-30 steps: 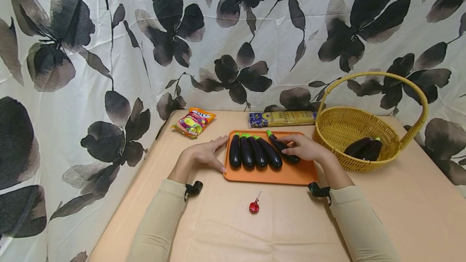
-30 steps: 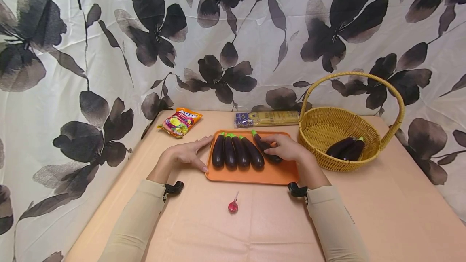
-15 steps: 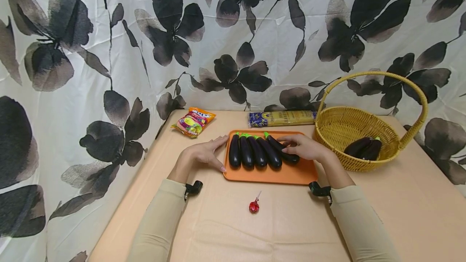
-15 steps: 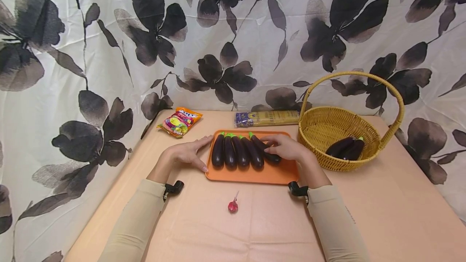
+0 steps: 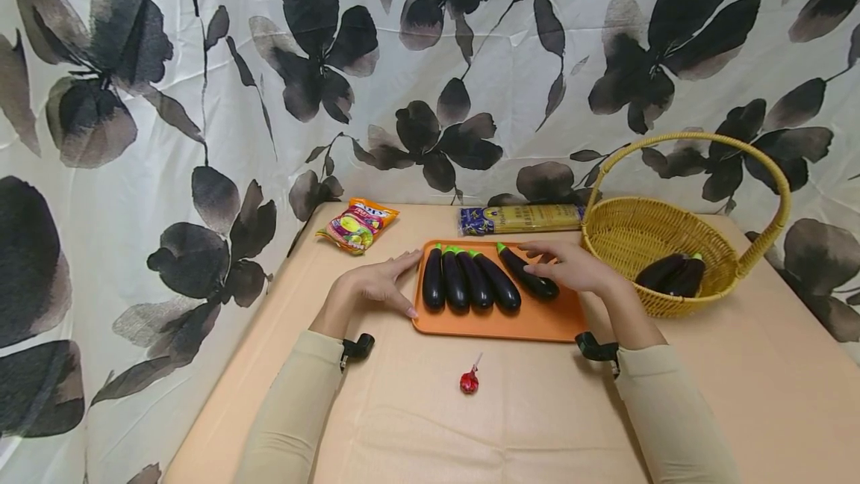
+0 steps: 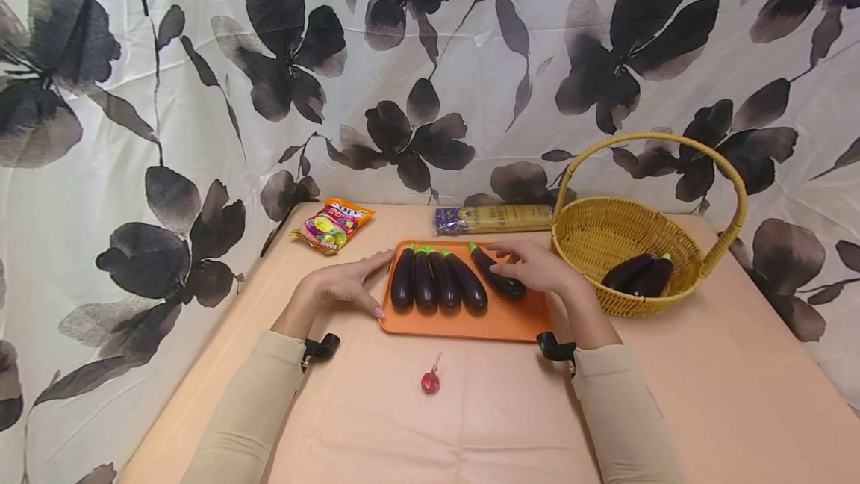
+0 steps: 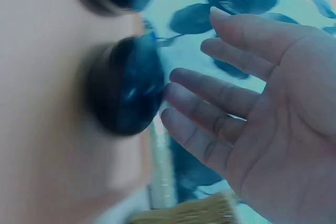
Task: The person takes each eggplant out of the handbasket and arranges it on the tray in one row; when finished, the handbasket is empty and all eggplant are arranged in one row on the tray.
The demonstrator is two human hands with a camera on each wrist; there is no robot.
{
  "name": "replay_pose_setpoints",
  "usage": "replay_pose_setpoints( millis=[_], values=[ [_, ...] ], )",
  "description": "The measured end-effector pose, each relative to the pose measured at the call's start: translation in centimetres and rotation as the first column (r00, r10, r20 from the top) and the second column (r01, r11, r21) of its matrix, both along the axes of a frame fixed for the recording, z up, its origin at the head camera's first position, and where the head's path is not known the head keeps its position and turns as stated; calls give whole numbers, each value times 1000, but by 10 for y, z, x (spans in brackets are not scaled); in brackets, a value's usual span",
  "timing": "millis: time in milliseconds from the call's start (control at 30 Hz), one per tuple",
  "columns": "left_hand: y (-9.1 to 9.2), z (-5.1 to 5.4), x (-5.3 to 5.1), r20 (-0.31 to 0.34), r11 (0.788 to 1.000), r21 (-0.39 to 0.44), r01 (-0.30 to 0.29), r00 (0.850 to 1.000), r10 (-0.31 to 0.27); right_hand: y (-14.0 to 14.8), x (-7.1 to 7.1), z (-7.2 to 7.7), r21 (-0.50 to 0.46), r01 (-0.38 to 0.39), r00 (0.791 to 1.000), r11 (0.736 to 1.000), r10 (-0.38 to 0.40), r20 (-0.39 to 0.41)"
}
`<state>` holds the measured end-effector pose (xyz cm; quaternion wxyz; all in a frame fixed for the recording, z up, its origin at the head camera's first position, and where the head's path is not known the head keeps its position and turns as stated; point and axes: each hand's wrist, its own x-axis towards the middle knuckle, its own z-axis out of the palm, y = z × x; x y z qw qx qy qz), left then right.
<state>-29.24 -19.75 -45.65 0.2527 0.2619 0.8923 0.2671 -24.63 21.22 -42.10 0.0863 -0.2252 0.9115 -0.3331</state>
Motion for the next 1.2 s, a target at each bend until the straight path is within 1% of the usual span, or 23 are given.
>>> replay_pose_setpoints(
  millis=[133,233,400,600,767,967,1200],
  values=[
    [1,1,0,-1,1000,4,6,1000,-6,8,10,18,-41,24,999,999,-25,-39],
    [1,1,-1,-4,1000,3,11,1000,-11,17,16,29,-56,64,996,996,-67,-62],
    [1,0,0,-9,1000,2,12,1000,-12,34,23,40,-89,128,983,988,-138,-121],
    [1,-1,0,-8,1000,4,7,1000,-7,51,30,51,-119,184,962,976,-204,-184],
    [1,-1,-1,-3,1000,4,6,1000,-6,65,34,55,-121,234,946,965,-255,-201],
    [0,-1,-1,-19,1000,-7,4,1000,-5,83,34,54,-105,287,922,952,-304,-237],
    [-1,0,1,-18,1000,-14,-3,1000,3,103,39,52,-77,358,903,931,-366,-225]
  ],
)
